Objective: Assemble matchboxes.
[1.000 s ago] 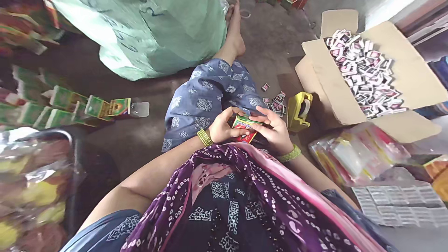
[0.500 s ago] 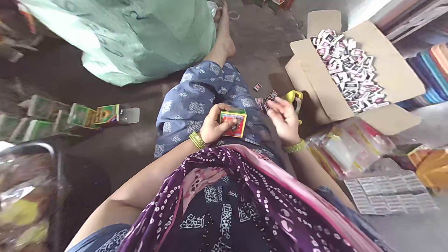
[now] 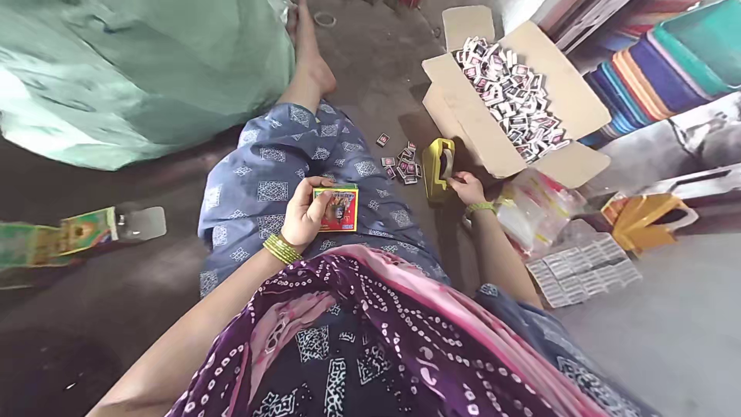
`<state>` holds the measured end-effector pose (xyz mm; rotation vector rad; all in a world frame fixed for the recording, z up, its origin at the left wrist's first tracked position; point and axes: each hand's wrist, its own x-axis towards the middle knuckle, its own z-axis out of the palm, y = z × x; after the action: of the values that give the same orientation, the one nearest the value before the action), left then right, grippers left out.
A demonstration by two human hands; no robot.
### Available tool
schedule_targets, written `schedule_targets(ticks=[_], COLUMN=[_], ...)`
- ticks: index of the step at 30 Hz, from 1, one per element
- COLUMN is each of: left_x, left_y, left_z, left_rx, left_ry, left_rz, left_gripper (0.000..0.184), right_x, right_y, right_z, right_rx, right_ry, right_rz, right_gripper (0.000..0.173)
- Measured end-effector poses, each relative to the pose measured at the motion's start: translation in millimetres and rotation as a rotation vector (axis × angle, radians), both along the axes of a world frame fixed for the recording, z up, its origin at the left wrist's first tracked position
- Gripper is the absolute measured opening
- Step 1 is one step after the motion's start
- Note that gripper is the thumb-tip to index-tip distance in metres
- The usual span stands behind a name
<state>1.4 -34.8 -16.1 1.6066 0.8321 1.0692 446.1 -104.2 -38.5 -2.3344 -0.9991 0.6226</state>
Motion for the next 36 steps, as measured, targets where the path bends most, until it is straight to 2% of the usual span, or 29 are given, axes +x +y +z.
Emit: schedule_targets(ticks=[2,6,11,14,19,21,24,26,27,29,32,34,36], left_x=[0,-1,-2,-2,-4,-4,-3,-2,-1,0,1,2,2], left_y=[-1,-2,-1,-2,-3,-4,-5,-3,-1,-1,2,3,3], left_z=[1,2,2,3,4,5,5,3,2,2,3,3,2], left_rx=[-0.003,-0.009,-0.023,-0.034,-0.040,-0.037,0.009,0.057,0.074,0.091,0.106,0.108,0.122], left_ry=[0.009,0.020,0.007,0.028,0.032,0.021,0.026,0.021,0.014,0.011,0.031,0.050,0.060], left_rz=[0.003,-0.001,-0.005,-0.006,-0.006,-0.002,0.008,0.005,0.009,0.018,0.010,0.008,0.010], left_gripper=[0.029,0.029,0.028,0.028,0.029,0.029,0.028,0.029,0.028,0.026,0.023,0.024,0.024], right_x=[1,-1,-16,-25,-33,-31,-38,-44,-47,-62,-118,-166,-207], right_y=[3,-1,-26,-36,-32,-30,-27,-26,-23,-17,-2,5,10], right_z=[-1,14,25,25,14,8,20,29,32,37,57,81,98], right_rx=[0.026,0.066,0.004,-0.096,-0.094,-0.084,-0.295,-0.366,-0.324,-0.082,0.274,0.386,0.368], right_ry=[0.022,0.205,0.336,0.284,0.211,0.098,-0.164,-0.199,-0.160,0.018,0.478,0.724,0.790], right_rz=[-0.041,-0.173,-0.223,-0.222,-0.210,-0.181,-0.103,-0.006,0.047,0.153,0.222,0.292,0.401], right_gripper=[0.045,0.047,0.034,0.042,0.035,0.031,0.030,0.030,0.028,0.022,0.028,0.031,0.033])
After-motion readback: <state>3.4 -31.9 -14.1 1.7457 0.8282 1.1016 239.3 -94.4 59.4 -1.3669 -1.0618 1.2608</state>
